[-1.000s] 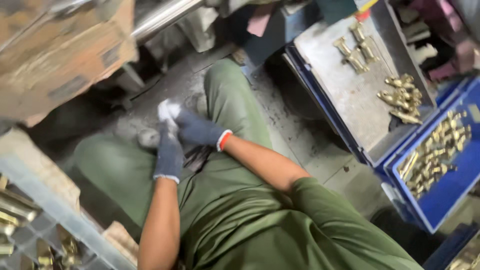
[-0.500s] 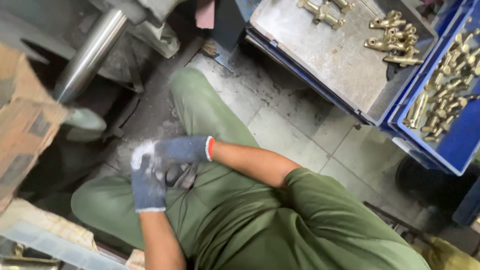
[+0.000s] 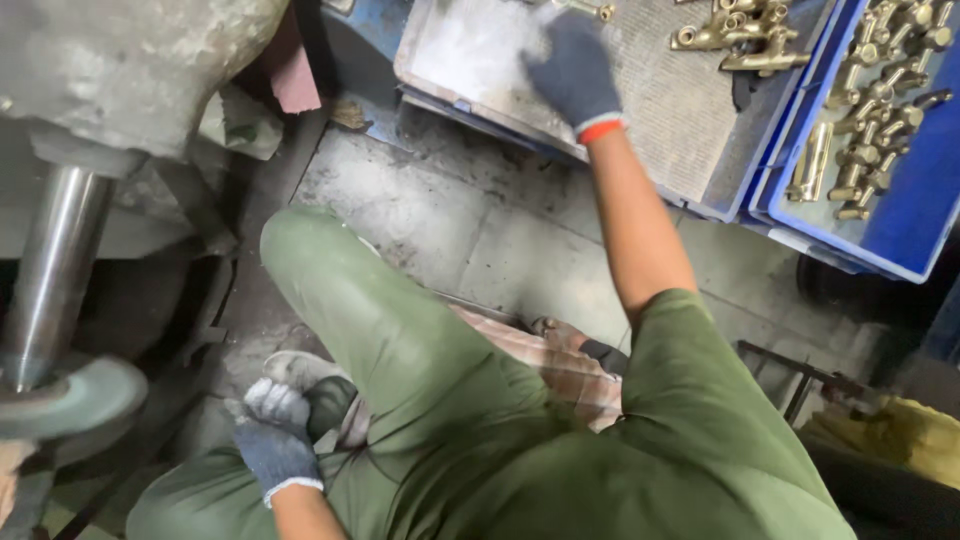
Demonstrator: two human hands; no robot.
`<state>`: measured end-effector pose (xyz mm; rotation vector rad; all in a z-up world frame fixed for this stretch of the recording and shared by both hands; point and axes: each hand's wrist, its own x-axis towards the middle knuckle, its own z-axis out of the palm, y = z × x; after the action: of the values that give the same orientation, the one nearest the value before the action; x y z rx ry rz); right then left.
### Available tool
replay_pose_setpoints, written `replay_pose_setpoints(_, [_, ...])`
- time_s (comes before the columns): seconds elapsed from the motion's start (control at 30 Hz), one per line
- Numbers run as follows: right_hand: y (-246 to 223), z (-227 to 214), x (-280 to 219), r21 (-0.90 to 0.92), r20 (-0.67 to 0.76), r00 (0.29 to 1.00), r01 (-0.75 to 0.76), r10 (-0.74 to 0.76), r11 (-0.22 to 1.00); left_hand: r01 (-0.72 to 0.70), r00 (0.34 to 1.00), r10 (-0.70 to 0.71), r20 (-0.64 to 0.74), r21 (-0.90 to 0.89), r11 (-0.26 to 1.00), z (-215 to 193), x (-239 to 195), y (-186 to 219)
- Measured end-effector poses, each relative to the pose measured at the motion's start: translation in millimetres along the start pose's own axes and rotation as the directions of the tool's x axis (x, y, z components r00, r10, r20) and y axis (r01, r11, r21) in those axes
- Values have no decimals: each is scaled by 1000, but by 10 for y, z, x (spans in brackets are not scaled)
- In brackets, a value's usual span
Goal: The person handles brass-colored metal faucet components, turning them over and moving them between containers while working at a polishing or grinding station.
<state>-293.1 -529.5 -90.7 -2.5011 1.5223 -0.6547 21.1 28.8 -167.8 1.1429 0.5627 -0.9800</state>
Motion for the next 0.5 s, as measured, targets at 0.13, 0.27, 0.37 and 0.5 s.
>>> replay_pose_setpoints(0.13, [1016,379,213,-322,212,913,-271,348,907,31,995,-3,-98,288,957,316,-191,-49])
replay_pose_setpoints(0.27, [1328,741,46,-254,47,977,-188,206,949,93,975,41,-218,571,816,746,-350,-85])
replay_pose_setpoints(0.37, [1274,944,32,-256,-11,975,-218,223,942,168,969,12,-248,690,705,826,-432,-104])
replay_pose_setpoints(0.5, [1071,748,-12,-16,160,854,-499,495,866,61,989,40,-145,632,772,715,-377,-136])
